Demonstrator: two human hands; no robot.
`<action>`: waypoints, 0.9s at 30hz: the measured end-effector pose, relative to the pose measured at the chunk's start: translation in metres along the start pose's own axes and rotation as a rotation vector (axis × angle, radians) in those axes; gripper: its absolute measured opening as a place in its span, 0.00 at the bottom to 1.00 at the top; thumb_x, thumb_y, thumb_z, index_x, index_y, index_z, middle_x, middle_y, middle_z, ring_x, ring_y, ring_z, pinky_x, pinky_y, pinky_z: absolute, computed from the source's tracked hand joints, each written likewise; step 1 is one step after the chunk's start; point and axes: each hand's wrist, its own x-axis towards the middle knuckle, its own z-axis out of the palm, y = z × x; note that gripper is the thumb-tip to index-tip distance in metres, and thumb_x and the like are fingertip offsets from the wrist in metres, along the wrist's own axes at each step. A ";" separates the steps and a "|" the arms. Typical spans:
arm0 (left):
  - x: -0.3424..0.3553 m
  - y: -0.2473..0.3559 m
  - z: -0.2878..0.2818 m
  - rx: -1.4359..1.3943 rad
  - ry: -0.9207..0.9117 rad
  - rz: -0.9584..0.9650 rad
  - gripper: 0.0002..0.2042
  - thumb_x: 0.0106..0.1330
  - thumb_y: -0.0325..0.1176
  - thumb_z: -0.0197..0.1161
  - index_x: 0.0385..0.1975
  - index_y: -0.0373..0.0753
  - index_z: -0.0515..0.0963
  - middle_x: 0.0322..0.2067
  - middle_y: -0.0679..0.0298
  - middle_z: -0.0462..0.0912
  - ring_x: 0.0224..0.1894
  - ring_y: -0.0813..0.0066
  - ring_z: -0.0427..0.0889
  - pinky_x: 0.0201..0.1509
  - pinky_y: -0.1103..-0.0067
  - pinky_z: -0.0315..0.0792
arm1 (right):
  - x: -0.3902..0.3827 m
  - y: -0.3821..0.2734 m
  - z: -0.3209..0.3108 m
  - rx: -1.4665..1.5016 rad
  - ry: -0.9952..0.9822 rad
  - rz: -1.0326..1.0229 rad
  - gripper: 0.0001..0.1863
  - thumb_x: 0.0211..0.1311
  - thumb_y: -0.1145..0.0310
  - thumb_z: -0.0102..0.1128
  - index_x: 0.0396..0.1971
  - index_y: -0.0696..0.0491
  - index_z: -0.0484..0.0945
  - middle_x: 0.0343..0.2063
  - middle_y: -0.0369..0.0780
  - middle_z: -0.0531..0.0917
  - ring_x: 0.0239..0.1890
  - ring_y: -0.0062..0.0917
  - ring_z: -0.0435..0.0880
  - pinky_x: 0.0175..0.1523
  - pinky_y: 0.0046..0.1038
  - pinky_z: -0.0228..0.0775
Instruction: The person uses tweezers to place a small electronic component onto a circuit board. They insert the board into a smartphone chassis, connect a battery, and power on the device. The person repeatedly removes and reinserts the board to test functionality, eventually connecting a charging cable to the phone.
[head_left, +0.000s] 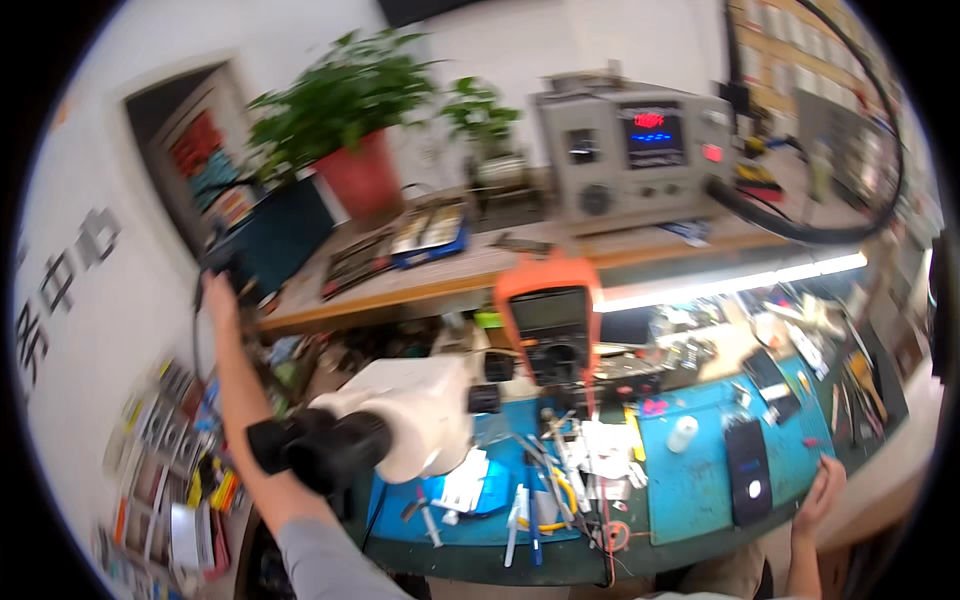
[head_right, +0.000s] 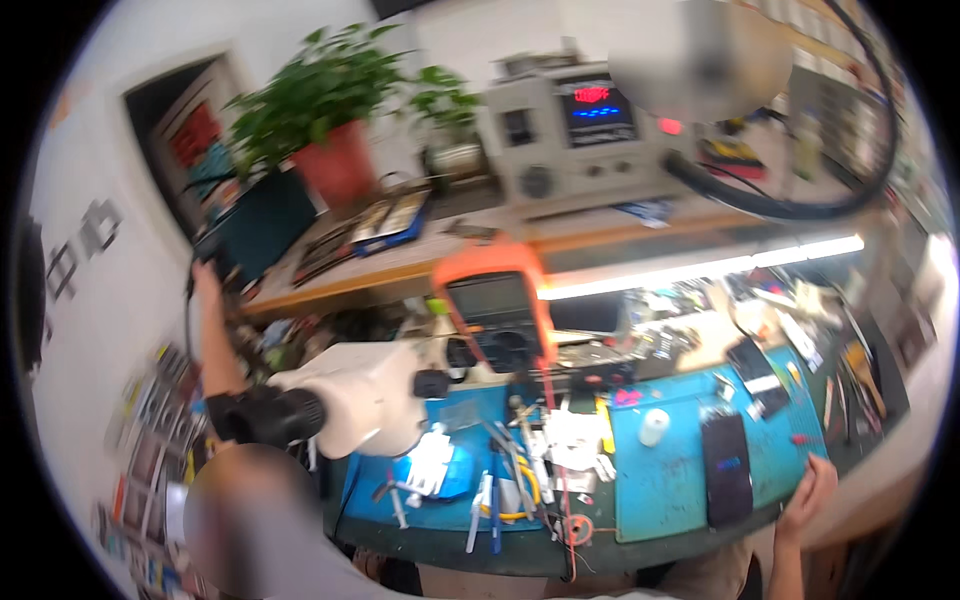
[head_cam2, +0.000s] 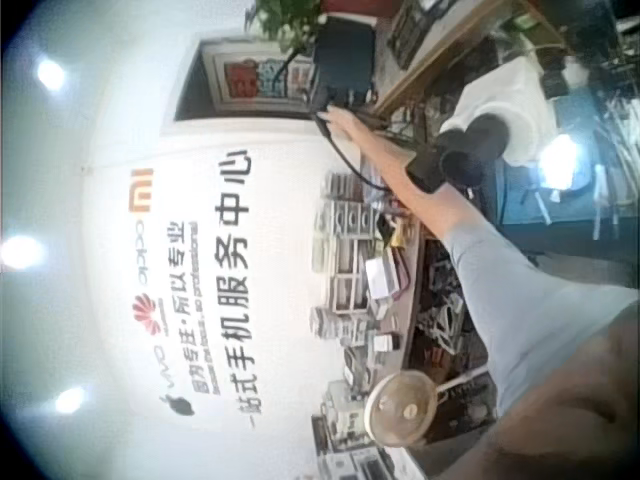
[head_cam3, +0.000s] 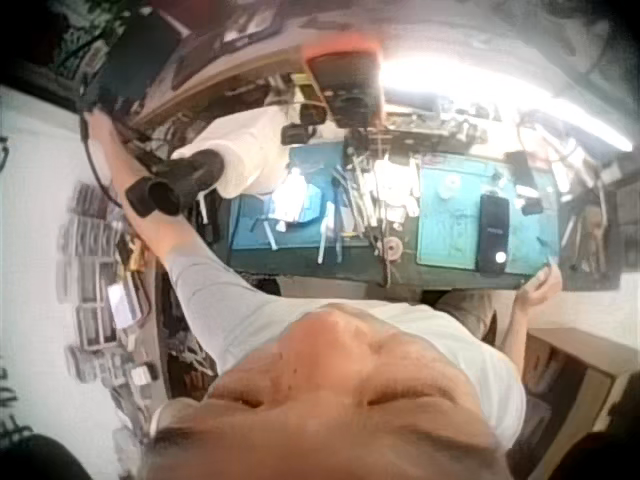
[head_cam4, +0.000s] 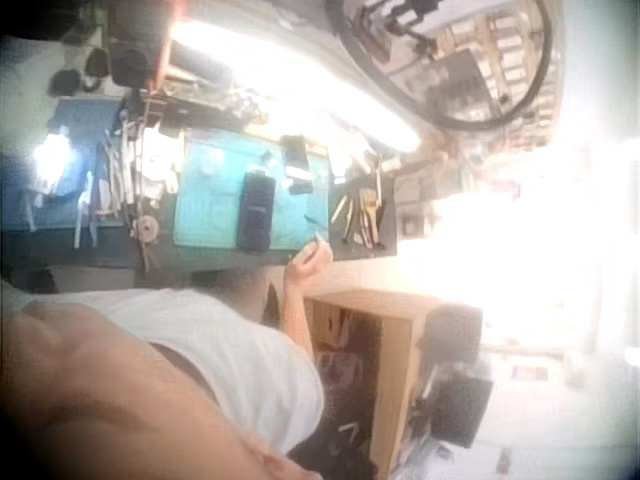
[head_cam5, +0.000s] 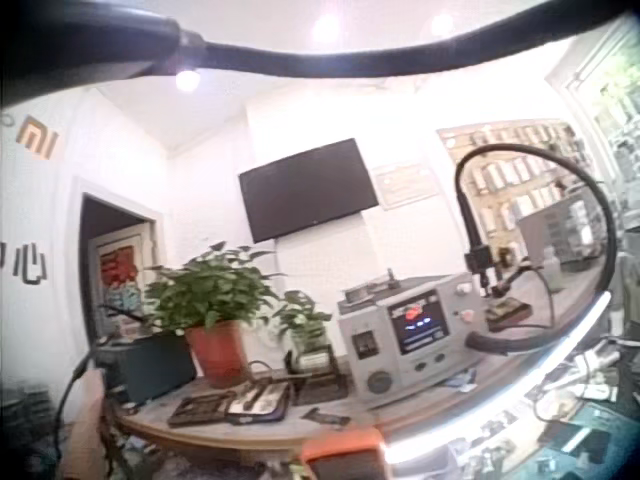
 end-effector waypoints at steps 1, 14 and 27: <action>-0.006 -0.022 0.042 -0.151 0.032 -0.079 0.24 0.74 0.42 0.45 0.60 0.28 0.69 0.57 0.44 0.76 0.59 0.49 0.76 0.64 0.65 0.66 | 0.007 -0.008 -0.011 -0.010 -0.031 0.013 0.11 0.70 0.76 0.45 0.42 0.60 0.77 0.37 0.45 0.78 0.41 0.36 0.75 0.53 0.35 0.65; -0.170 0.037 -0.032 -0.190 0.550 -0.124 0.22 0.77 0.35 0.47 0.65 0.29 0.64 0.63 0.50 0.73 0.64 0.57 0.72 0.68 0.69 0.64 | 0.013 -0.023 -0.024 -0.072 -0.024 -0.022 0.13 0.64 0.72 0.47 0.42 0.58 0.79 0.41 0.46 0.78 0.48 0.42 0.74 0.65 0.46 0.56; -0.609 0.348 -0.133 0.134 -0.004 0.444 0.10 0.69 0.20 0.52 0.47 0.29 0.74 0.44 0.50 0.80 0.41 0.54 0.80 0.45 0.69 0.75 | 0.028 0.002 -0.042 0.498 -0.120 -0.246 0.10 0.59 0.75 0.54 0.39 0.56 0.81 0.34 0.41 0.80 0.38 0.36 0.75 0.52 0.40 0.64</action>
